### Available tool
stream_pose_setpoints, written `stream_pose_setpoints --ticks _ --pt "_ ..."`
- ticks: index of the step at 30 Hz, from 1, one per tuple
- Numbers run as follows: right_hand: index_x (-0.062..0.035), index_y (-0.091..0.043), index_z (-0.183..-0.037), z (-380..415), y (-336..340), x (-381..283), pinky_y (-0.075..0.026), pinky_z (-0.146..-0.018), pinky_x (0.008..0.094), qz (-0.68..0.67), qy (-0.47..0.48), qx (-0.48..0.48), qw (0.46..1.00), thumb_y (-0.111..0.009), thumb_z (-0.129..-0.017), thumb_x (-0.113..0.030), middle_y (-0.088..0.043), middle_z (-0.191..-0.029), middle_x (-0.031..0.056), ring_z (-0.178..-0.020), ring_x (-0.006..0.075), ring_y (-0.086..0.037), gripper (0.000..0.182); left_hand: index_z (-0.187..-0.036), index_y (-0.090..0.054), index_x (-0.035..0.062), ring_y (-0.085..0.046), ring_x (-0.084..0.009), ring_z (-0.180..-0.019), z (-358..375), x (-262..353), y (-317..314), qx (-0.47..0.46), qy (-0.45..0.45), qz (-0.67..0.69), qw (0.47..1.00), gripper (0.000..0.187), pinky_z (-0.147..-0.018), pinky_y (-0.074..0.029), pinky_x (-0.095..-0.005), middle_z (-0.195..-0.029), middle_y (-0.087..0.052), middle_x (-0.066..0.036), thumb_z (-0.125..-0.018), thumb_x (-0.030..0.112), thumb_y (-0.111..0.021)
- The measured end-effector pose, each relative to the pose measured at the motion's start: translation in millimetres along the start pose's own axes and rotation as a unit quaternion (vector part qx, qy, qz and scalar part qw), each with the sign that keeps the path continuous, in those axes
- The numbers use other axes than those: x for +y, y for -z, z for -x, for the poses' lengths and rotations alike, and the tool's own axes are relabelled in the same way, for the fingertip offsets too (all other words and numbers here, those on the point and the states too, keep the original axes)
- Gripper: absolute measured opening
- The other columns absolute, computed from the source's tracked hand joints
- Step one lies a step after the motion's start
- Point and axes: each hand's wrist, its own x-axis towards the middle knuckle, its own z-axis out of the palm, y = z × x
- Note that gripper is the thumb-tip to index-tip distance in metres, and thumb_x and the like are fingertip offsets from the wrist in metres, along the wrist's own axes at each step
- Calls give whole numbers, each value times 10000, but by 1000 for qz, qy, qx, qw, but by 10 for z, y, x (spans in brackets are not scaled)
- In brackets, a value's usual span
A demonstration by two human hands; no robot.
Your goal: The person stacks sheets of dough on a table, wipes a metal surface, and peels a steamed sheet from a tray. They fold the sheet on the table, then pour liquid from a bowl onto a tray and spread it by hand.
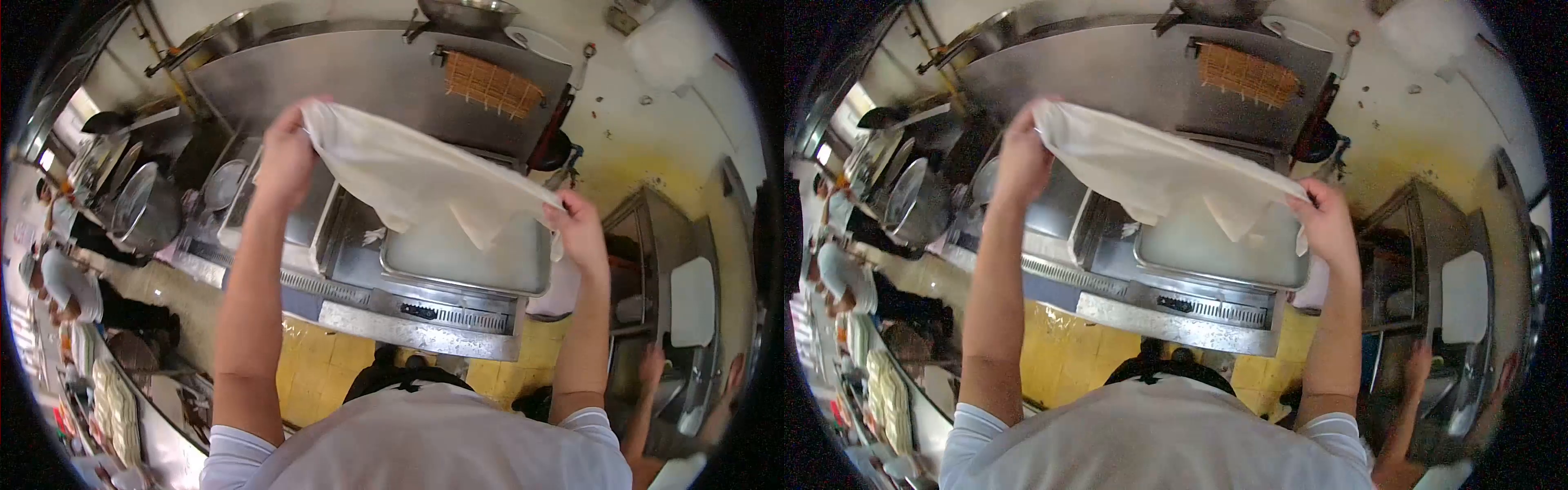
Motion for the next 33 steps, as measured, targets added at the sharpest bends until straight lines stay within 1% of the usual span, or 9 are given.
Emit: stream_pose_setpoints --ticks 3,6,7,14,18,23,26,29,33 --pt "-18 -691 -1091 -155 -101 1213 -501 -843 327 239 -55 39 969 -669 -882 -66 -678 -952 100 -893 174 -626 216 -1361 -624 59 -630 -203 -1145 -68 -1004 -137 -112 -31 -75 990 409 -1017 -486 -354 -1276 -678 -93 -965 -13 -551" --pt "-54 -645 -1262 -5 -541 1868 -452 -1058 431 308 -97 16 946 -689 -809 -110 -619 -1291 210 -1207 346 -585 458 -1417 -543 32 -652 -145 -1047 13 -2473 -195 -181 36 -138 973 567 -907 -528 -291 -1193 -707 -117 -864 -30 -650" --pt "-67 -621 -1315 16 -687 2068 -414 -1122 454 360 -116 -8 926 -685 -793 -116 -573 -1380 233 -1294 393 -534 528 -1430 -523 32 -670 -220 -1114 141 -2466 -272 -239 138 -217 936 571 -942 -529 -316 -1256 -686 -179 -883 76 -680" --pt "-23 -601 -1354 239 -2002 1961 -376 -1168 475 387 -1 -151 910 -633 -843 -139 -466 -1495 275 -1357 437 -467 525 -1435 -538 75 -396 -388 -1439 716 -3403 -296 -395 -84 -486 775 664 -1173 -281 -609 -1505 -472 -235 -846 311 -736" --pt "-32 -596 -1345 166 -2112 1687 -405 -1140 504 444 -111 -204 865 -605 -856 -86 -426 -1518 303 -1341 457 -488 492 -1433 -570 112 -247 -432 -1509 616 -3370 -277 -447 -71 -530 717 654 -1185 -217 -654 -1577 -367 -245 -853 374 -717" --pt "-6 -585 -1328 246 -2112 1953 -434 -1121 477 392 -6 -133 910 -603 -860 -94 -436 -1510 302 -1341 435 -496 476 -1399 -612 121 -261 -428 -1501 629 -3289 -340 -434 -57 -564 701 623 -1208 -176 -636 -1549 -404 -250 -839 371 -719" --pt "10 -601 -1333 105 -2126 1692 -432 -1118 476 448 -144 -198 860 -609 -834 -83 -543 -1421 263 -1311 431 -525 508 -1284 -665 100 -403 -387 -1403 580 -3309 -312 -409 -77 -518 747 526 -1192 -210 -633 -1381 -554 -219 -806 307 -737" --pt "2 -650 -1218 185 -2169 1798 -484 -1063 470 381 72 -48 921 -575 -859 -91 -580 -1387 255 -1268 428 -560 379 -1134 -712 106 -525 -350 -1259 599 -3448 -260 -338 -102 -462 813 382 -1161 -271 -599 -1195 -654 -174 -773 230 -735" --pt "0 -662 -1205 164 -2077 2018 -500 -1010 484 374 -80 -164 909 -558 -861 -87 -656 -1226 253 -1141 436 -614 370 -999 -734 125 -571 -351 -1174 626 -3718 -283 -312 -86 -476 818 265 -1121 -333 -539 -1115 -671 -155 -736 161 -725"
